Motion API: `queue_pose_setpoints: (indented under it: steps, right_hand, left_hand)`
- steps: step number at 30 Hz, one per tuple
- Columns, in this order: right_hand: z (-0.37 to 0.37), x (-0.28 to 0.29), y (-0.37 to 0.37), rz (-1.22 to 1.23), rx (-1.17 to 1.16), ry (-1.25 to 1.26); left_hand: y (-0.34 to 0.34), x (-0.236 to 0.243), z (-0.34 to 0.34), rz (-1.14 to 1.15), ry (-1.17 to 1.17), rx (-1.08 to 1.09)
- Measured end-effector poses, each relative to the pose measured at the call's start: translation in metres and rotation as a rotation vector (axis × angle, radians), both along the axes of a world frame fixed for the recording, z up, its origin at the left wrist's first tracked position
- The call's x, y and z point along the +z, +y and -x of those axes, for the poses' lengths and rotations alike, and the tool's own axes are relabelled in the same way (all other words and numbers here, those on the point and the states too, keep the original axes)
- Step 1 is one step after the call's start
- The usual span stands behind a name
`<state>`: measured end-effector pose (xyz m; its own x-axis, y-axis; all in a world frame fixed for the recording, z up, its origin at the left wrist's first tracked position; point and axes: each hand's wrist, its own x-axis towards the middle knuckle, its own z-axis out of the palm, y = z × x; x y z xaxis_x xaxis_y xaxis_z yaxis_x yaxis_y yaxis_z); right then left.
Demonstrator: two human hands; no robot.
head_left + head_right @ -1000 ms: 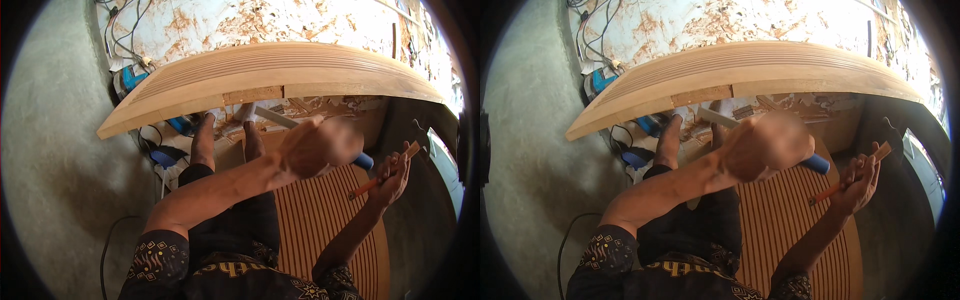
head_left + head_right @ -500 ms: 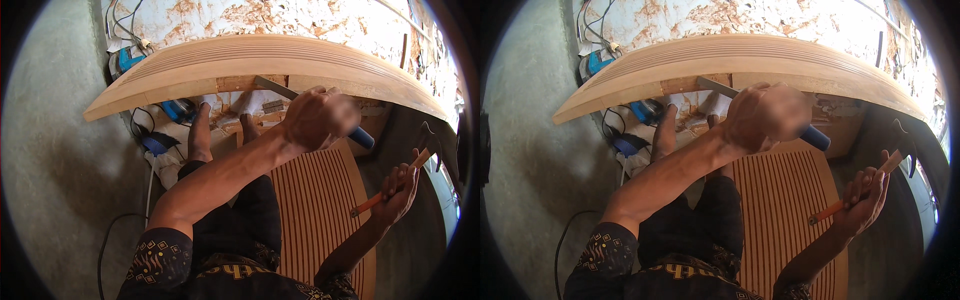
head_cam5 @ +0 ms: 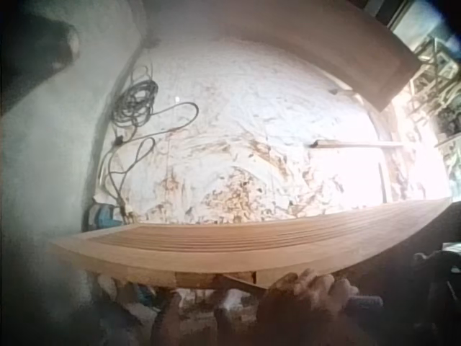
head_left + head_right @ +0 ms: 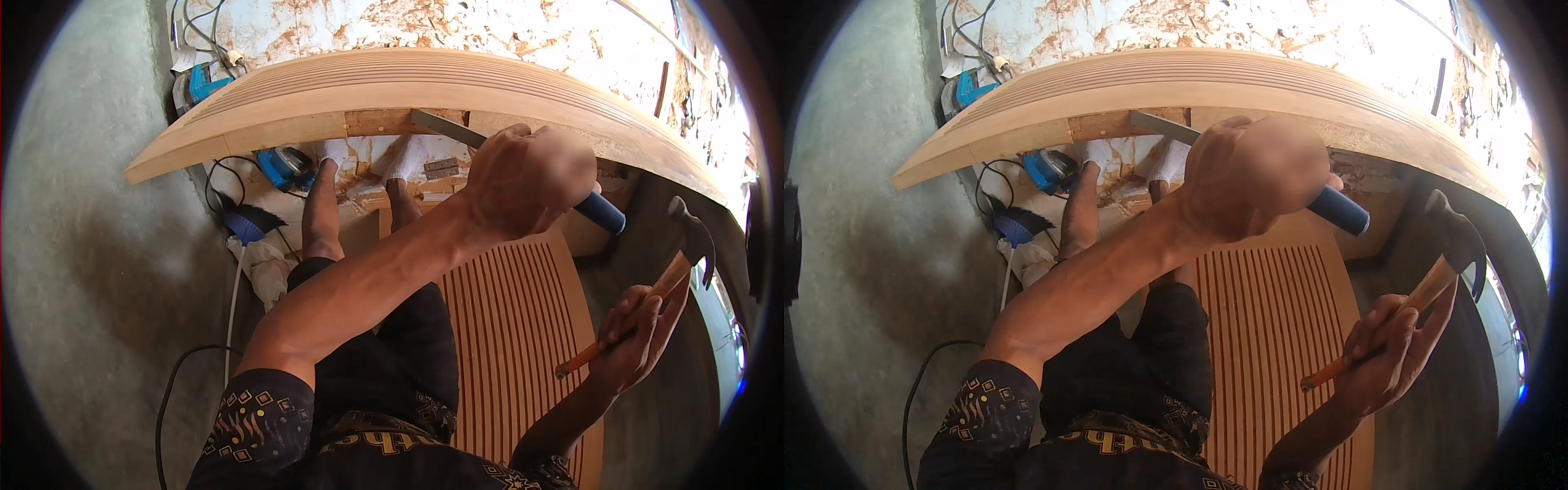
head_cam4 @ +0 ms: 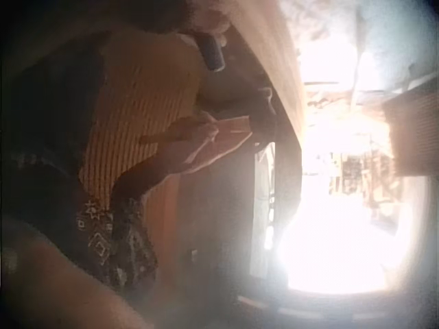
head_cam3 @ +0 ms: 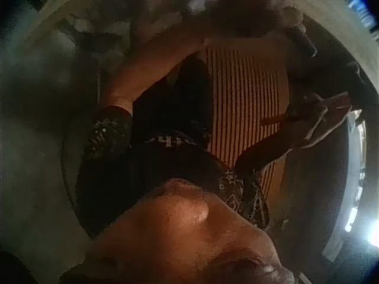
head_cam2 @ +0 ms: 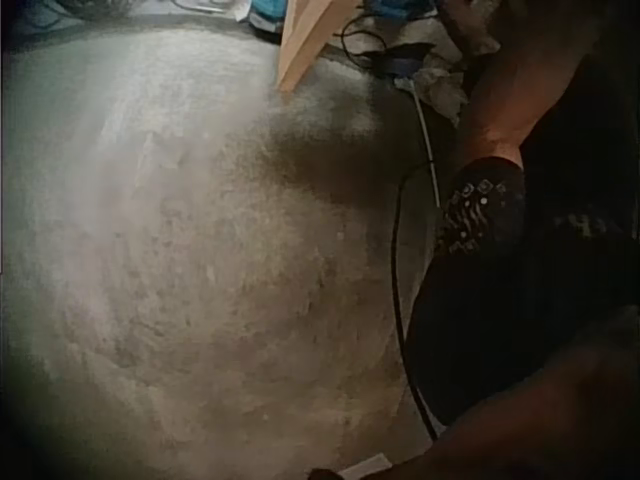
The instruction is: The person carves out rectangular recesses in a wooden door frame and a wooden door using a chisel and a hammer, trims the edges with a knife, and checks the fit of a metal hinge in the carve-out.
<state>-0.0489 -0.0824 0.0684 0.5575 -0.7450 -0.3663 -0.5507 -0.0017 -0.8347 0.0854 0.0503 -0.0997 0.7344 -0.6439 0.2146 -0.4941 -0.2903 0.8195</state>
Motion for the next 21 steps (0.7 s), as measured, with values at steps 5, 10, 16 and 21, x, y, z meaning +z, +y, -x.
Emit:
queue_pose_setpoints:
  steps: [5, 10, 16, 21]
  right_hand:
    - [-0.003, 0.004, 0.005, 0.007, -0.044, 0.032]
    - [0.007, -0.001, 0.011, -0.047, -0.036, 0.058]
    - [0.008, -0.009, 0.014, -0.085, 0.037, 0.079]
    - [0.002, -0.012, 0.016, -0.086, -0.024, 0.08]
  left_hand:
    - [-0.001, -0.001, -0.004, 0.019, 0.012, 0.022]
    - [-0.005, -0.002, -0.007, 0.043, -0.002, 0.068]
    - [-0.009, -0.002, -0.009, 0.045, -0.004, 0.128]
    - [-0.014, -0.009, -0.008, 0.075, -0.021, 0.163]
